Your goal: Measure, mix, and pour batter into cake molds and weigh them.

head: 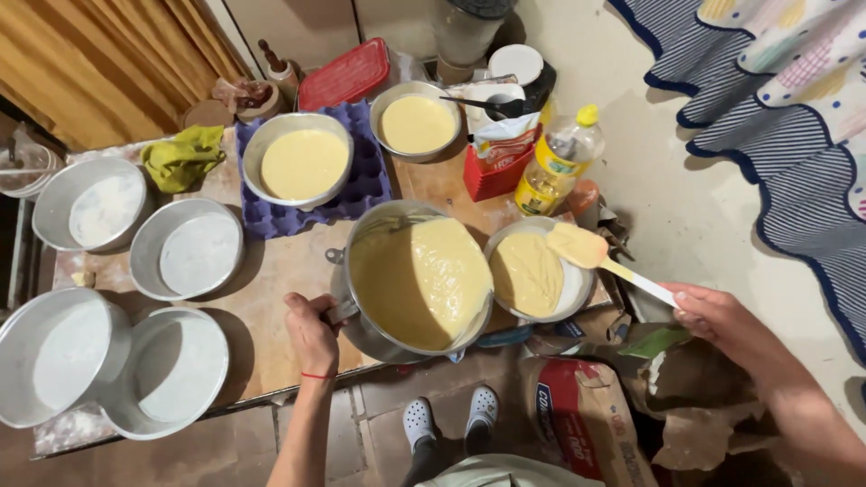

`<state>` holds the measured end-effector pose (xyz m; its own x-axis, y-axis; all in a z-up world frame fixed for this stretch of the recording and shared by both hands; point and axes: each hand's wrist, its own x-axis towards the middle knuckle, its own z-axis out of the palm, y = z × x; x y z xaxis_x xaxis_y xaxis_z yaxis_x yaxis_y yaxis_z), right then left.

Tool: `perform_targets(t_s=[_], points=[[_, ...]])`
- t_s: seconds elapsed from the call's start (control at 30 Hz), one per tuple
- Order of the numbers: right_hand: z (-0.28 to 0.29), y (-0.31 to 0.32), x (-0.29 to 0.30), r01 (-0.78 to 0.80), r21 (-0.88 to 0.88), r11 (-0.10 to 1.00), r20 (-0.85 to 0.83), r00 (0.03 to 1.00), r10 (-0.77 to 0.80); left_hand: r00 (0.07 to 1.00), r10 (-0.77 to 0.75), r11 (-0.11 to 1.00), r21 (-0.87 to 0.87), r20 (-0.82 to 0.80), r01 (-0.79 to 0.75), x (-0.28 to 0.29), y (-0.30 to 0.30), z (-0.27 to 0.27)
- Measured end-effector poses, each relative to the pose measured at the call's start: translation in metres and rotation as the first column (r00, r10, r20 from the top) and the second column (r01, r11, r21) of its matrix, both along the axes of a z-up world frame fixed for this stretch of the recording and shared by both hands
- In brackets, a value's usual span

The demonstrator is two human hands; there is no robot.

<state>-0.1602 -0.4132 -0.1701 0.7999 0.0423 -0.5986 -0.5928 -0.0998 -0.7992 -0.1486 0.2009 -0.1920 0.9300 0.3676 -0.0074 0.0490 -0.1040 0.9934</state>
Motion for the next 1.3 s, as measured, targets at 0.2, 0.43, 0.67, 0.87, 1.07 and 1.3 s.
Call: perform_targets(t_s=[0.2,0.43,0.67,0.87,1.07,1.3], points=[[0.086,0.088,0.021,-0.078,-0.152,0.985,0.047,0.995,0.086,0.999,0.000,0.995,-0.097,0.032,0.003,0.003,0.018,-0.022],[0.080,0.206,0.054,-0.314,-0.307,0.899,0.264,0.879,0.397,0.997,0.069,0.993,-0.096,0.039,-0.065,0.005,0.043,-0.073],[0.090,0.349,0.033,-0.026,-0.994,0.105,0.096,0.223,0.970,0.984,0.138,0.972,-0.207,0.113,-0.113,0.013,0.061,-0.116],[0.076,0.388,0.011,-0.058,-0.998,0.009,-0.002,0.183,0.983,0.986,0.102,0.970,-0.232,0.133,-0.069,0.013,0.070,-0.123],[0.052,0.293,0.028,-0.022,-0.881,0.473,0.421,0.424,0.802,0.974,0.140,0.990,-0.034,0.175,-0.137,0.016,0.059,-0.060],[-0.075,0.127,0.071,0.124,-0.899,0.419,0.317,0.846,0.428,0.866,-0.070,0.978,0.207,0.496,-0.039,0.002,-0.041,0.099]])
